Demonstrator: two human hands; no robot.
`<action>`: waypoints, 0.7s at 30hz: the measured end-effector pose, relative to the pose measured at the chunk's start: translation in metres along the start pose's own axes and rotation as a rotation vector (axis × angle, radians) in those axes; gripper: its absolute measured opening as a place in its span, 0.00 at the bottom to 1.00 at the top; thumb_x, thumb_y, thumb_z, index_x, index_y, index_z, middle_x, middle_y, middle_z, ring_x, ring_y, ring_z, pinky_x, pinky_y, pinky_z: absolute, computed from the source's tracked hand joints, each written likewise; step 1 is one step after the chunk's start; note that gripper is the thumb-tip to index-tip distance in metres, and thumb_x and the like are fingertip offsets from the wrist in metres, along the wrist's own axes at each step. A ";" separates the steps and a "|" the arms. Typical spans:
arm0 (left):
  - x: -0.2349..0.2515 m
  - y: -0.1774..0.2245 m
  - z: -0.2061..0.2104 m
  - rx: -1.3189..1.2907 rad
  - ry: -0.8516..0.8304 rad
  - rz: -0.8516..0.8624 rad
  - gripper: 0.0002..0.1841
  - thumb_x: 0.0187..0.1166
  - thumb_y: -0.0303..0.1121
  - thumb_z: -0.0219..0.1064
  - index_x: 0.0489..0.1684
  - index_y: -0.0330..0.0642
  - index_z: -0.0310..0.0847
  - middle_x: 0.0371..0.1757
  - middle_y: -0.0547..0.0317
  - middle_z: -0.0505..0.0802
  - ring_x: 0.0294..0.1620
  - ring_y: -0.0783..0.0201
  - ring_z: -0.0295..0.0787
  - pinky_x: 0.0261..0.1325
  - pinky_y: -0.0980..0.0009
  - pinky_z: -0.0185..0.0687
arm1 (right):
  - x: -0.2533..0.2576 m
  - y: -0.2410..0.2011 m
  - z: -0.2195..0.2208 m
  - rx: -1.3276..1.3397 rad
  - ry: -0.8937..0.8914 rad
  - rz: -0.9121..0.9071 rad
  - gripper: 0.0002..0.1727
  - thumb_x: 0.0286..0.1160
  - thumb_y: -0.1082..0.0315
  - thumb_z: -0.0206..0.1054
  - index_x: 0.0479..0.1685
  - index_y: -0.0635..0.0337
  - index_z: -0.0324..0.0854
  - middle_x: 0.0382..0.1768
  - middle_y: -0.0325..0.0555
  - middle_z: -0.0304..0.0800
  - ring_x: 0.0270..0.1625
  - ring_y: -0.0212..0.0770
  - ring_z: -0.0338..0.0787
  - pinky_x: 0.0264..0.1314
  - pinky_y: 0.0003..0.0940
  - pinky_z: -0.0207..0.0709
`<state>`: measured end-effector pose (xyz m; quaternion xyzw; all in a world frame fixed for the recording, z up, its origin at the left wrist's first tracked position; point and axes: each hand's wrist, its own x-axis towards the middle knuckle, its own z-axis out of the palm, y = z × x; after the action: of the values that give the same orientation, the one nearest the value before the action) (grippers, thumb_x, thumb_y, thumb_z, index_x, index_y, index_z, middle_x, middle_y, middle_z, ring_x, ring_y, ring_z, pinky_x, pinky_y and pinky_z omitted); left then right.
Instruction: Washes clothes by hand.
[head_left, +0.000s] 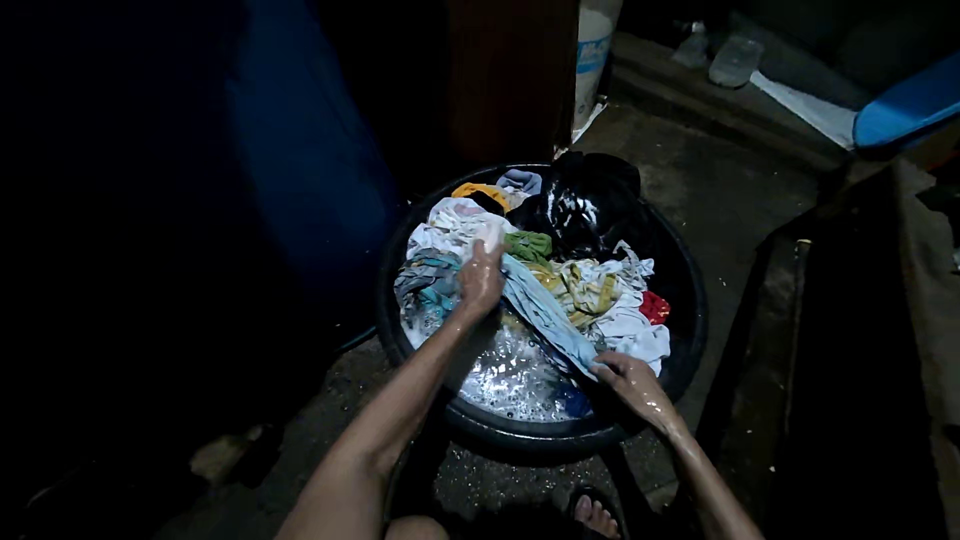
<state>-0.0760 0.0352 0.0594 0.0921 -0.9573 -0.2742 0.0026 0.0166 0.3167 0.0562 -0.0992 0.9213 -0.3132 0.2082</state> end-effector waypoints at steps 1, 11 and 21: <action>-0.001 -0.004 0.009 0.074 -0.070 0.050 0.28 0.82 0.22 0.61 0.82 0.57 0.77 0.79 0.27 0.75 0.62 0.27 0.86 0.59 0.32 0.82 | 0.000 -0.007 -0.006 0.059 0.078 -0.066 0.16 0.85 0.65 0.63 0.58 0.68 0.88 0.58 0.63 0.89 0.64 0.57 0.87 0.72 0.57 0.74; -0.060 -0.011 0.011 0.245 -0.565 0.221 0.20 0.86 0.34 0.62 0.72 0.36 0.80 0.77 0.32 0.78 0.72 0.32 0.79 0.72 0.34 0.72 | 0.016 -0.054 -0.069 0.997 0.486 -0.218 0.14 0.88 0.72 0.46 0.39 0.53 0.78 0.27 0.29 0.87 0.32 0.24 0.88 0.41 0.24 0.85; -0.077 -0.050 -0.104 -0.298 -0.375 0.155 0.11 0.82 0.30 0.70 0.44 0.26 0.87 0.45 0.37 0.90 0.47 0.47 0.86 0.57 0.46 0.79 | 0.021 -0.054 -0.067 0.775 0.542 -0.222 0.07 0.88 0.71 0.52 0.45 0.54 0.76 0.28 0.26 0.80 0.30 0.19 0.81 0.39 0.18 0.80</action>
<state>0.0143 -0.0478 0.1252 -0.0354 -0.8941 -0.4237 -0.1406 -0.0298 0.3036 0.1313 -0.0269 0.7416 -0.6683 -0.0523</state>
